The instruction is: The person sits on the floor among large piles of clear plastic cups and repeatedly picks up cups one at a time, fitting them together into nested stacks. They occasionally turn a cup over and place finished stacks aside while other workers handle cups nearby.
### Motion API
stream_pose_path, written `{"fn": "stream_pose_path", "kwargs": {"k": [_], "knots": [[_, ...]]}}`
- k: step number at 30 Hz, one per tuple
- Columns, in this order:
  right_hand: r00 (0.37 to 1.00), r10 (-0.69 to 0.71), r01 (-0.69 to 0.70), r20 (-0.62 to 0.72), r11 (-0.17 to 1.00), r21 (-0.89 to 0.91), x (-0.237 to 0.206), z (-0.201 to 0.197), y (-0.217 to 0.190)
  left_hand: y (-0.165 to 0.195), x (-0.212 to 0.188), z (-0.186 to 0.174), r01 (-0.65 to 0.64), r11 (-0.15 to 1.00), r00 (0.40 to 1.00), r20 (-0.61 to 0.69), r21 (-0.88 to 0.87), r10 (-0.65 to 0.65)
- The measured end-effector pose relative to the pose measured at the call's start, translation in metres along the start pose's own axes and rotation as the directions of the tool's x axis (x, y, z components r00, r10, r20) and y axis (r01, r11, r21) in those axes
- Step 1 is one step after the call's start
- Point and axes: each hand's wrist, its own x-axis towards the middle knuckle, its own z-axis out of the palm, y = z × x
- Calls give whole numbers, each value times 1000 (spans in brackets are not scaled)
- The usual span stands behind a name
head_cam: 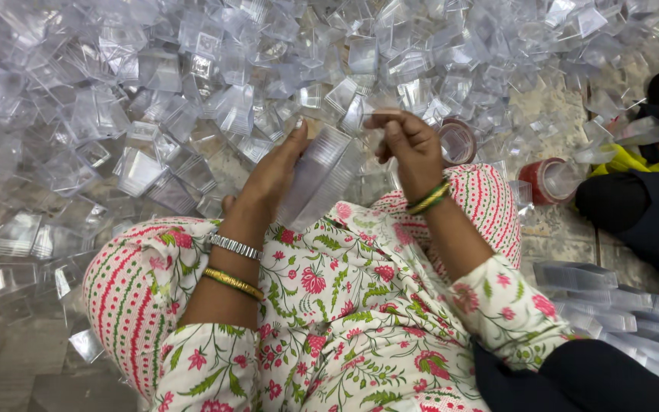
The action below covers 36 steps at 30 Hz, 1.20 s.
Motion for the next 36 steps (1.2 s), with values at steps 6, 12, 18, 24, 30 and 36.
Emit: {"fn": "stream_pose_path", "kwargs": {"k": [6,12,18,24,30,36], "knots": [[944,118,-134,308,991,30,-27,2,-30,-5,6,12,12,979,985,169,-206,24],[953,-23,-36,301,982,188,-34,16,-39,-5,-7,14,-109,983,966,220,-148,140],[896,108,-287,430,881,377,-29,11,-25,-2,-8,18,-48,983,966,244,-177,91],[911,98,-323,400,773,547,-26,-6,-6,-10,1,13,-142,968,943,267,-207,196],[911,63,-315,408,745,588,-25,-11,0,-13,4,15,-113,993,955,275,-19,114],[915,56,-294,398,770,567,-25,-13,-9,-9,0,13,-140,989,939,312,-41,146]]}}
